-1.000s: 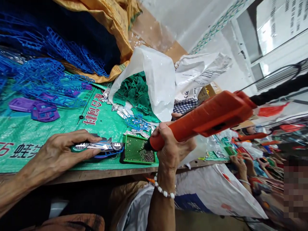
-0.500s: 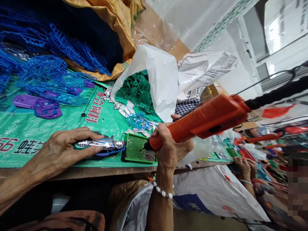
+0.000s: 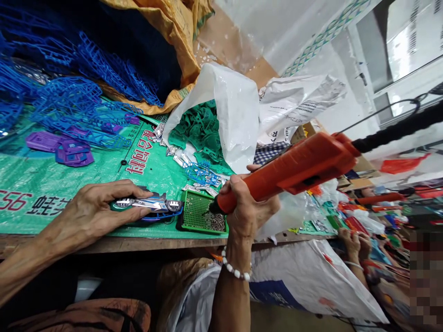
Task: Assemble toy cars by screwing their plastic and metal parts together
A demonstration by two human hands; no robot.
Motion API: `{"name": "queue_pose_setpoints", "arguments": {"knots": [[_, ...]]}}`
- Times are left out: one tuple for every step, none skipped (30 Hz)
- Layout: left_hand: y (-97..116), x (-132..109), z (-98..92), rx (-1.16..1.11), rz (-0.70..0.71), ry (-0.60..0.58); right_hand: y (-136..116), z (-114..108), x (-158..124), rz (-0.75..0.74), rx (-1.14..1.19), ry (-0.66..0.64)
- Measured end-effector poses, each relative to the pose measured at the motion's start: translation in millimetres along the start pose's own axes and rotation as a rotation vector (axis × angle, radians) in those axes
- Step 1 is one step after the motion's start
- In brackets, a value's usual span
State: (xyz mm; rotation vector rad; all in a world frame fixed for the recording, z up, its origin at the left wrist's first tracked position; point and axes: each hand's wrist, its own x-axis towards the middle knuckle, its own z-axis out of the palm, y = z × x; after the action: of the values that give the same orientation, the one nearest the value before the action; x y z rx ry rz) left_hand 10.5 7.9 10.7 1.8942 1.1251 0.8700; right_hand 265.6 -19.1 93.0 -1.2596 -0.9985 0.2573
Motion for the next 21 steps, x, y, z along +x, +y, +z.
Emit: {"name": "queue_pose_setpoints", "arguments": {"knots": [[1.1,0.1,-0.6,0.000,-0.002,-0.008,0.3,0.0,0.5,-0.007,-0.013,0.014],[2.6,0.1,-1.3,0.002,-0.012,-0.020,0.9,0.0,0.9,-0.012,-0.033,0.019],[4.2,0.0,-1.8,0.004,-0.028,-0.033,1.8,-0.1,1.2,-0.013,-0.052,0.016],[5.9,-0.2,-2.1,0.007,-0.046,-0.041,2.9,-0.2,1.2,-0.014,-0.069,0.009],[7.4,-0.3,-2.2,0.008,-0.062,-0.043,3.8,-0.2,1.1,-0.014,-0.080,0.001],[8.6,-0.4,-2.2,0.005,-0.071,-0.039,4.6,-0.2,0.8,-0.011,-0.086,-0.011],[9.6,-0.4,-2.1,-0.002,-0.072,-0.031,4.9,-0.1,0.4,-0.010,-0.086,-0.021],[10.2,-0.2,-2.0,-0.008,-0.070,-0.028,4.8,0.0,0.0,-0.013,-0.084,-0.022],[10.6,0.2,-2.0,-0.014,-0.063,-0.027,4.0,0.2,-0.4,-0.017,-0.078,-0.015],[10.7,0.7,-2.1,-0.017,-0.055,-0.034,2.7,0.4,-0.6,-0.016,-0.067,-0.009],[10.6,1.2,-2.3,-0.016,-0.048,-0.051,0.9,0.6,-0.5,-0.013,-0.053,-0.003],[10.2,1.5,-2.5,-0.013,-0.043,-0.061,-1.4,0.7,0.0,-0.011,-0.039,0.003],[9.8,1.7,-2.7,-0.010,-0.041,-0.067,-4.0,0.8,0.7,-0.010,-0.028,0.009],[9.3,1.6,-2.8,-0.007,-0.041,-0.066,-6.7,0.9,1.8,-0.010,-0.017,0.013],[8.8,1.3,-2.8,-0.003,-0.046,-0.063,-9.4,0.9,3.0,-0.011,-0.005,0.014],[8.3,0.7,-2.7,0.000,-0.050,-0.058,-11.7,0.9,4.2,-0.011,0.004,0.012],[7.9,-0.1,-2.4,0.002,-0.054,-0.048,-13.5,0.9,5.3,-0.013,0.011,0.012],[7.6,-0.8,-2.1,0.003,-0.058,-0.042,-14.6,1.0,6.3,-0.015,0.011,0.013],[7.4,-1.5,-1.7,0.003,-0.059,-0.040,-14.9,1.0,6.9,-0.019,0.005,0.014],[7.4,-2.0,-1.2,-0.001,-0.056,-0.036,-14.4,1.0,7.3,-0.027,-0.005,0.017],[7.5,-2.2,-0.8,-0.007,-0.053,-0.032,-13.3,1.0,7.3,-0.034,-0.015,0.022]]}}
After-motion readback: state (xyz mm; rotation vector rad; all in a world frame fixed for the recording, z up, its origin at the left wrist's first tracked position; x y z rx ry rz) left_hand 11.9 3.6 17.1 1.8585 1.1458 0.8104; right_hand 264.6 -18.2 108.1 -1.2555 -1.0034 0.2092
